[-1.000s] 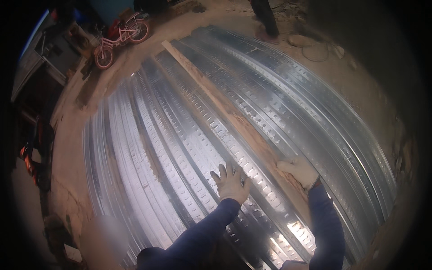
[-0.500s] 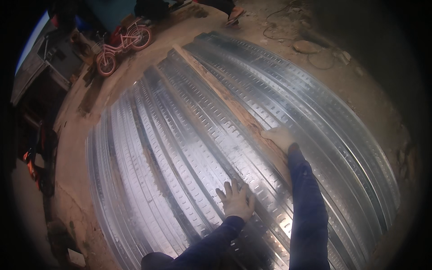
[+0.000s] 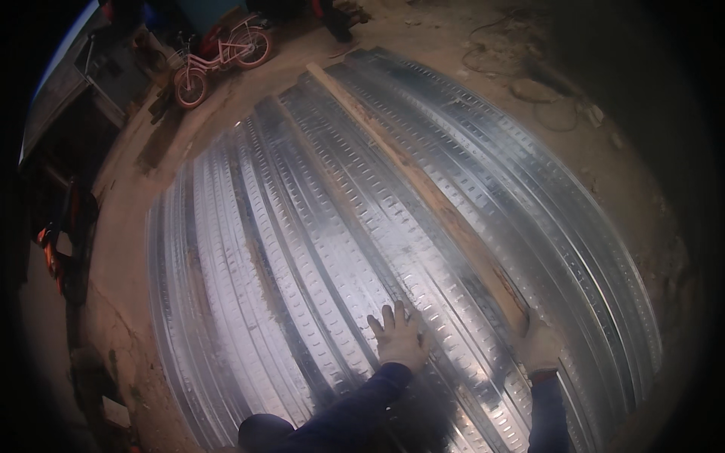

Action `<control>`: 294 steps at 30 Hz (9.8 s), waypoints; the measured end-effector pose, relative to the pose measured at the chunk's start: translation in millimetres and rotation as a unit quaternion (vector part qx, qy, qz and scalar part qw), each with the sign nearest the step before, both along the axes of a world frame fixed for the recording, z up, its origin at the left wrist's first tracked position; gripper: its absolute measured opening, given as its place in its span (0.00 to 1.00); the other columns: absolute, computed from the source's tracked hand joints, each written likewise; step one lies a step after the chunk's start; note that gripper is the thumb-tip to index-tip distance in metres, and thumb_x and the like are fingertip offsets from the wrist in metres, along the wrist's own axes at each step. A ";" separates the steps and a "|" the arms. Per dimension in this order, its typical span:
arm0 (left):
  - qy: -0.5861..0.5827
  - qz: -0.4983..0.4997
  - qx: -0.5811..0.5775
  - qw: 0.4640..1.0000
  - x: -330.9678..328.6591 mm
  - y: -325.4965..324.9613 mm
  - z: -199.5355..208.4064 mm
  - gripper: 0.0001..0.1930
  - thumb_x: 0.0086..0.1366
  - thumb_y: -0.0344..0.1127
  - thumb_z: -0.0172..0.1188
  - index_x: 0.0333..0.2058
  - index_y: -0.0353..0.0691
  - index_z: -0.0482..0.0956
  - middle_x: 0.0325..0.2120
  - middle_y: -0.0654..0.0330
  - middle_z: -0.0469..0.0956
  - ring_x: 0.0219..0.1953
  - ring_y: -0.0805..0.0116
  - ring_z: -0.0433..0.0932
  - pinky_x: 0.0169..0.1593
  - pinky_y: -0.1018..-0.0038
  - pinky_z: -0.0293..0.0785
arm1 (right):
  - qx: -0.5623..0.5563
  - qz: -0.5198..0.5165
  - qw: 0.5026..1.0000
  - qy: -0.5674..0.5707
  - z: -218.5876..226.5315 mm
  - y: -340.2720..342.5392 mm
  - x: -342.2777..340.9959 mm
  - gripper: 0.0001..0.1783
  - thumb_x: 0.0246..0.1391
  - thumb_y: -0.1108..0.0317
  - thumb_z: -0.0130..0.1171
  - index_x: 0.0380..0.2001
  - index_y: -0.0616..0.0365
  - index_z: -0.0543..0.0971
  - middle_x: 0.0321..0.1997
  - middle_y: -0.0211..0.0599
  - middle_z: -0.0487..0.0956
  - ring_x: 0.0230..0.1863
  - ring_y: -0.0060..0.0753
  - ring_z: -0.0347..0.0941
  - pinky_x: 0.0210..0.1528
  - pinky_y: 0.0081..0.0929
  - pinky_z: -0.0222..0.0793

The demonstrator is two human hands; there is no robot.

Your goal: The person measures and marks corrugated metal sheets using a wooden stick, a tape measure, and a marker. They place the stick across the sheets, measure distances, and make marks on the metal surface.

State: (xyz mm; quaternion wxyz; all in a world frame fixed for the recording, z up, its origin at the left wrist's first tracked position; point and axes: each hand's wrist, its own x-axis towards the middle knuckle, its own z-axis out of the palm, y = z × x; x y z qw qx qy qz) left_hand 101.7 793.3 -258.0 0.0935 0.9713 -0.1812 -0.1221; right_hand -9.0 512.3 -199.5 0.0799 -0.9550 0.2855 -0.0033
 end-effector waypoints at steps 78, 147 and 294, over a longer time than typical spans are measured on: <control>-0.096 -0.005 0.036 0.995 -8.0 -11.2 -25.3 0.31 0.74 0.57 0.54 0.68 0.46 0.79 0.78 0.37 0.59 0.80 0.29 0.50 0.79 0.27 0.38 | 0.096 -0.083 0.989 0.078 -8.0 -79.7 -42.5 0.44 0.51 0.43 0.74 0.71 0.42 0.79 0.52 0.48 0.89 0.52 0.53 0.87 0.56 0.49 0.82; -0.079 -0.243 0.029 0.966 299.9 -146.1 29.4 0.48 0.72 0.74 0.55 0.82 0.59 0.56 0.84 0.43 0.46 0.85 0.39 0.42 0.84 0.41 0.35 | 0.073 -0.138 0.967 0.203 1.1 -68.4 -8.4 0.40 0.56 0.45 0.71 0.70 0.46 0.76 0.56 0.49 0.88 0.55 0.53 0.86 0.58 0.49 0.81; 0.072 -0.129 -0.140 0.979 321.0 -166.3 16.2 0.45 0.64 0.63 0.72 0.77 0.56 0.69 0.83 0.48 0.48 0.84 0.46 0.50 0.84 0.36 0.37 | 0.051 0.191 0.970 -0.140 104.1 3.1 216.8 0.13 0.66 0.69 0.68 0.53 0.50 0.88 0.45 0.47 0.90 0.43 0.45 0.89 0.47 0.40 0.84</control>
